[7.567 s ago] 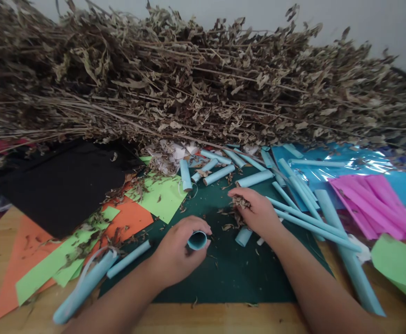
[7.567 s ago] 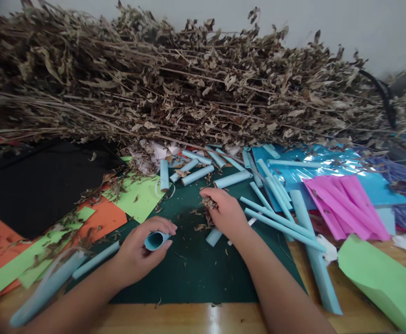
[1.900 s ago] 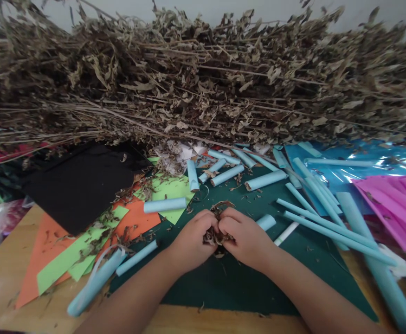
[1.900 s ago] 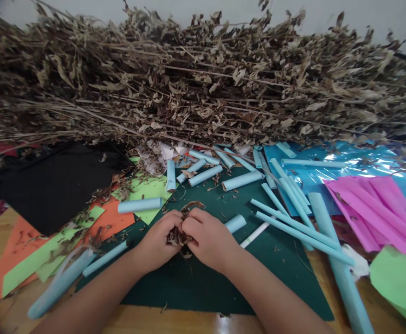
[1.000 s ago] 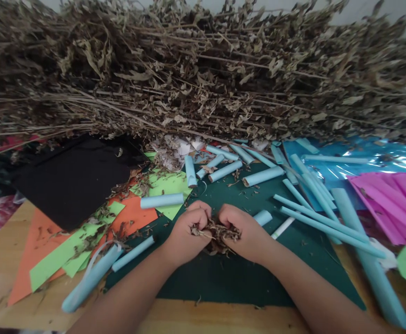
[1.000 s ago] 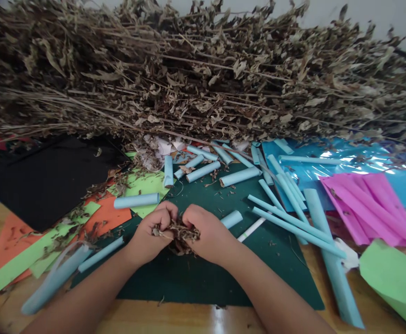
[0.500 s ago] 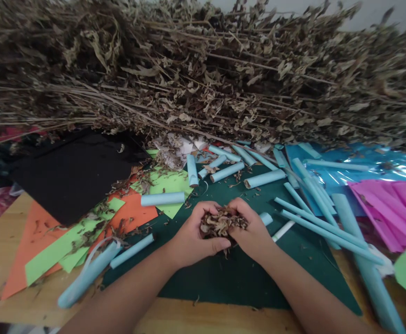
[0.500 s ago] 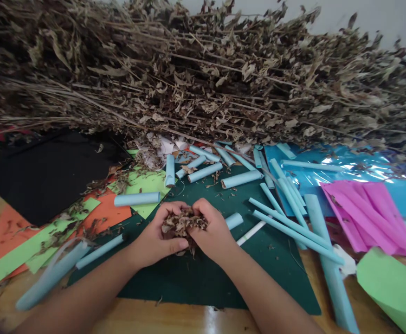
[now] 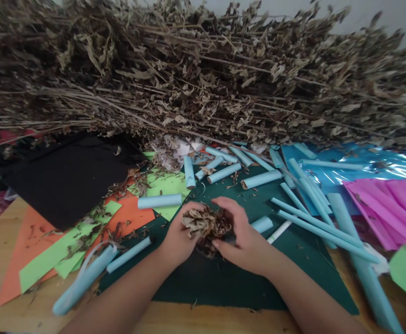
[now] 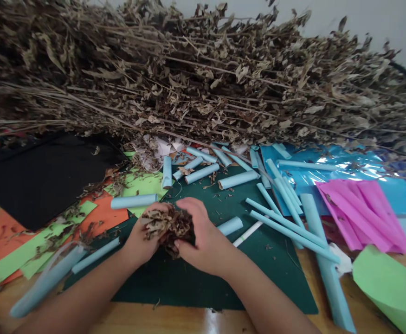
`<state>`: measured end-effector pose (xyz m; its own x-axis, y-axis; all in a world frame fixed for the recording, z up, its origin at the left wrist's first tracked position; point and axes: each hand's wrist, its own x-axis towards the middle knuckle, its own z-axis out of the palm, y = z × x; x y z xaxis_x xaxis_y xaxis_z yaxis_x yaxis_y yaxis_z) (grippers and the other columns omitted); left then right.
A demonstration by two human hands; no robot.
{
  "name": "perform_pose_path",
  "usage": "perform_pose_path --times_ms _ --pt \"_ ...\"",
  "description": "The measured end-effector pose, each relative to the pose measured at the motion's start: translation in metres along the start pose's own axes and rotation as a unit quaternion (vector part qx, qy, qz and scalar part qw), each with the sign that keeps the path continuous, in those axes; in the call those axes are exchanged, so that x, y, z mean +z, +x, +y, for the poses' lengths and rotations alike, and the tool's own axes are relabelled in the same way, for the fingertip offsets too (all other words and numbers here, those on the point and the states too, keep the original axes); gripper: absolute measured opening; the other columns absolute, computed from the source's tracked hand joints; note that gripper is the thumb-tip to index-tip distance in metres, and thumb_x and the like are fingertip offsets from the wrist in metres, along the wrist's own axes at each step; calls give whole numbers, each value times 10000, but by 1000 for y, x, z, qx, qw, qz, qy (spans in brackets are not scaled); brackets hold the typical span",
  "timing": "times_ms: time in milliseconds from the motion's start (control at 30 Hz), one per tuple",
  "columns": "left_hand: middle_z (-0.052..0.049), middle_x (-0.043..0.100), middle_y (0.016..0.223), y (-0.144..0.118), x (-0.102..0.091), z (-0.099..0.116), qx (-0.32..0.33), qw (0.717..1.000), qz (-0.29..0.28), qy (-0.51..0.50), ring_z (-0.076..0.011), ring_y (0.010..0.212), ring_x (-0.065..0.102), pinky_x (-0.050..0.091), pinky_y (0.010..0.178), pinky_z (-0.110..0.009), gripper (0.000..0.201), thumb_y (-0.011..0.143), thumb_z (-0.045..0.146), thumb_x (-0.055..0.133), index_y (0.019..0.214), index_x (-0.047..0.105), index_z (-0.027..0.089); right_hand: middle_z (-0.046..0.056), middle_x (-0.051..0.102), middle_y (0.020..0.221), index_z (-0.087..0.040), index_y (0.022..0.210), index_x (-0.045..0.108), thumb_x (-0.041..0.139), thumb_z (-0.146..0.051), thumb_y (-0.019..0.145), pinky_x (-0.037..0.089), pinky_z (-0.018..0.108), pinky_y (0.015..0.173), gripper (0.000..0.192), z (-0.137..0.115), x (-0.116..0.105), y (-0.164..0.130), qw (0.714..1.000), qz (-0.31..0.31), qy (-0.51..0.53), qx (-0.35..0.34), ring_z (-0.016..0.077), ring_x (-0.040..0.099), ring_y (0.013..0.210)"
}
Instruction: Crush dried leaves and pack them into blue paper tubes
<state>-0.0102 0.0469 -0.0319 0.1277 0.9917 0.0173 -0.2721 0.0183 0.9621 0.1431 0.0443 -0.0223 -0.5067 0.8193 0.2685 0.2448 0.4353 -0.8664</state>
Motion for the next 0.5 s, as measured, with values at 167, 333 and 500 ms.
perform_pose_path --times_ms 167,333,500 --pt "31 469 490 1 0 3 -277 958 -49 -51 -73 343 417 323 288 -165 121 592 188 506 709 514 156 97 353 1188 -276 1127 396 429 -95 730 404 349 794 438 -3 0 2 959 -57 -244 -136 224 404 1055" --pt "60 450 504 1 -2 11 -286 950 -116 41 -72 358 422 367 323 -175 295 604 147 452 897 466 177 90 512 930 -187 910 493 443 -92 664 426 308 674 268 5 -2 5 963 -30 -253 -92 191 497 827" --pt "-16 505 902 -2 -4 19 -170 965 -158 121 -132 725 522 451 592 -235 513 583 144 603 1049 408 233 8 465 662 -186 645 397 447 -78 571 355 215 501 140 8 -5 6 978 19 -205 -38 122 444 583"
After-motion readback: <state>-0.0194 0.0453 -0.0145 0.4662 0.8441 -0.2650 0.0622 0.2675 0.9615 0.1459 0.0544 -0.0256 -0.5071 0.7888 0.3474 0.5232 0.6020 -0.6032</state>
